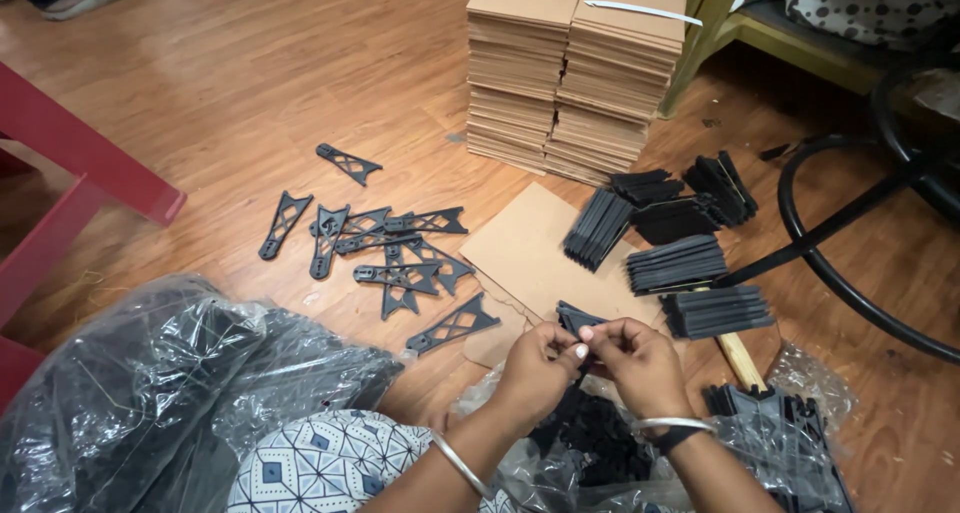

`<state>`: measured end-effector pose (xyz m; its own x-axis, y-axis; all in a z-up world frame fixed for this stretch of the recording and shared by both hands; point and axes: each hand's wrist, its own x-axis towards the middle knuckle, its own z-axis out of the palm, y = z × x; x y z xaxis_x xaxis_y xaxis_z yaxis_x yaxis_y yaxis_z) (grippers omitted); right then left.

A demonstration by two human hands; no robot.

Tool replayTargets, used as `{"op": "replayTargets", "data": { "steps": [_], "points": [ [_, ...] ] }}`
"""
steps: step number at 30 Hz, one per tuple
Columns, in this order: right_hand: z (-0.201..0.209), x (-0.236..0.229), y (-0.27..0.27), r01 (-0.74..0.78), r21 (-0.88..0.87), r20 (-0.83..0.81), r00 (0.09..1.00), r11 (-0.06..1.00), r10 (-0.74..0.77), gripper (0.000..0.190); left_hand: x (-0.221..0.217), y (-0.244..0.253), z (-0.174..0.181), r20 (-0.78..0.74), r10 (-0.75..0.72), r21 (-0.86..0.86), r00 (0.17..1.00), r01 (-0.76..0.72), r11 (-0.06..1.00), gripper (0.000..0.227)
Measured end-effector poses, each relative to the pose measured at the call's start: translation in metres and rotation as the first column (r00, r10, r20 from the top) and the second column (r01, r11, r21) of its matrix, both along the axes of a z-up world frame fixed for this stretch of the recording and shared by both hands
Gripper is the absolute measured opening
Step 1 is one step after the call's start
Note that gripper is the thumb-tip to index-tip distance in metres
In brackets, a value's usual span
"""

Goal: Assembling small black plastic frame components and applying circular stickers.

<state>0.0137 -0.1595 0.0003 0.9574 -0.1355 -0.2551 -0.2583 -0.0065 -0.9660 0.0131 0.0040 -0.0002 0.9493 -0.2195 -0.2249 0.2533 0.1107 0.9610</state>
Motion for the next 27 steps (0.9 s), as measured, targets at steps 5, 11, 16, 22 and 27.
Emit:
{"op": "replayTargets", "data": {
  "steps": [5,11,16,22,27],
  "points": [
    [0.025,-0.005,0.001,-0.02,0.309,-0.176,0.981,0.951,0.078,0.016,0.011,0.001,-0.009,-0.085,-0.005,-0.123,0.996,-0.006,0.992,0.014],
    [-0.01,0.001,-0.005,-0.048,0.234,-0.191,0.977,0.971,0.094,0.014,0.009,-0.002,-0.006,-0.054,0.065,0.004,0.996,-0.065,0.998,0.016],
    [-0.025,-0.005,0.003,0.001,0.091,-0.107,0.994,0.996,0.009,0.015,-0.004,0.0,0.018,0.115,0.154,0.223,0.981,-0.177,0.959,0.014],
    [-0.03,0.005,-0.005,0.02,0.032,-0.122,0.992,0.999,-0.016,0.017,-0.001,0.004,0.015,0.275,0.208,0.38,0.939,-0.305,0.873,0.014],
    [-0.022,0.032,-0.066,-0.121,-0.609,0.027,0.984,0.784,0.173,0.049,0.052,0.055,0.0,0.231,0.397,0.538,0.888,-0.457,0.708,0.033]
  ]
}}
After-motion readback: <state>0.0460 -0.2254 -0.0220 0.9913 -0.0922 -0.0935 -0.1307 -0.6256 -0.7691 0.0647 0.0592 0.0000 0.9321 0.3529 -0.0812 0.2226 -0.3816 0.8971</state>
